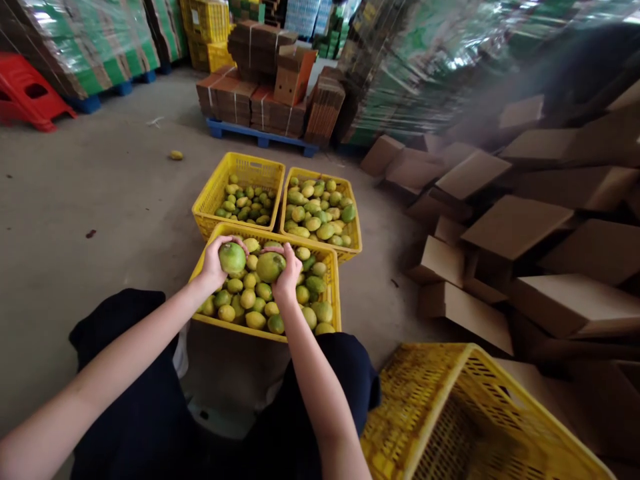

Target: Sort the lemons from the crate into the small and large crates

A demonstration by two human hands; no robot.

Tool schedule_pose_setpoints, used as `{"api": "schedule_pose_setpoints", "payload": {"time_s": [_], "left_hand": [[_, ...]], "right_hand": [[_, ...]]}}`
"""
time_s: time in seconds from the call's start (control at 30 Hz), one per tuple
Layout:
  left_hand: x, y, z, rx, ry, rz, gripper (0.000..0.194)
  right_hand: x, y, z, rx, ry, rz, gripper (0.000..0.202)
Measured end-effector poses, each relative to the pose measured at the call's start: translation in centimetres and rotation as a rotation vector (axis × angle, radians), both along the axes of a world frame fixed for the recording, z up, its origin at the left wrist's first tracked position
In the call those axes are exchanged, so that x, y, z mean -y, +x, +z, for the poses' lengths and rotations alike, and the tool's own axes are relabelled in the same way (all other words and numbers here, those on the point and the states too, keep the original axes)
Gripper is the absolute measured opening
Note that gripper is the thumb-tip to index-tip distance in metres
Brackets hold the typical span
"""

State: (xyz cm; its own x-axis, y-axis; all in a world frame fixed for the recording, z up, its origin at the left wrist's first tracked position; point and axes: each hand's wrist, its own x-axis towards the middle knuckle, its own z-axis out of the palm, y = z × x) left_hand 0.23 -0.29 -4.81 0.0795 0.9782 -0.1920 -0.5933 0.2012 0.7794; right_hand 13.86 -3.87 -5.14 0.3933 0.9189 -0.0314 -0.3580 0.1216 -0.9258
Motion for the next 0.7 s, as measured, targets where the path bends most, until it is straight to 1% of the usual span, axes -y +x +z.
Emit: {"api": "schedule_pose_setpoints", "payload": {"time_s": [0.03, 0.1, 0.17, 0.23, 0.33, 0.43, 0.57, 0.63, 0.7], "left_hand": [[0.1, 0.1, -0.2, -0.066, 0.074, 0.01, 0.025], [0.5, 0.3, -0.6, -0.199, 0.227, 0.028, 0.026], [1.2, 0.5, -1.0, -0.297, 0.354, 0.023, 0.025], [1.9, 0.8, -1.4, -0.336, 0.418, 0.01, 0.025], [2.3, 0.8, -1.7, -0.347, 0.429, -0.028, 0.025], [2.2, 0.5, -1.6, -0.299, 0.389, -0.07, 0.032], [2.1, 0.4, -1.1, -0.161, 0.311, -0.062, 0.032], [2.2, 0.3, -0.9, -0.138, 0.315, -0.068, 0.032], [2.3, 0.3, -0.8, -0.157, 0.35, -0.081, 0.036]], "right_hand": [[0.0, 0.1, 0.1, 0.048, 0.033, -0.059, 0.045], [0.2, 0.1, 0.2, 0.108, 0.09, -0.112, 0.043], [0.4, -0.2, -0.1, 0.149, 0.14, -0.108, 0.039], [0.7, -0.5, -0.7, 0.168, 0.157, -0.088, 0.037], [1.0, -0.8, -1.4, 0.205, 0.18, -0.037, 0.041], [1.3, -0.9, -1.5, 0.237, 0.217, 0.015, 0.045], [1.7, -1.1, -1.2, 0.223, 0.233, -0.016, 0.044], [1.8, -1.2, -1.1, 0.226, 0.253, -0.016, 0.042], [1.8, -1.2, -1.1, 0.239, 0.273, -0.002, 0.042]]}}
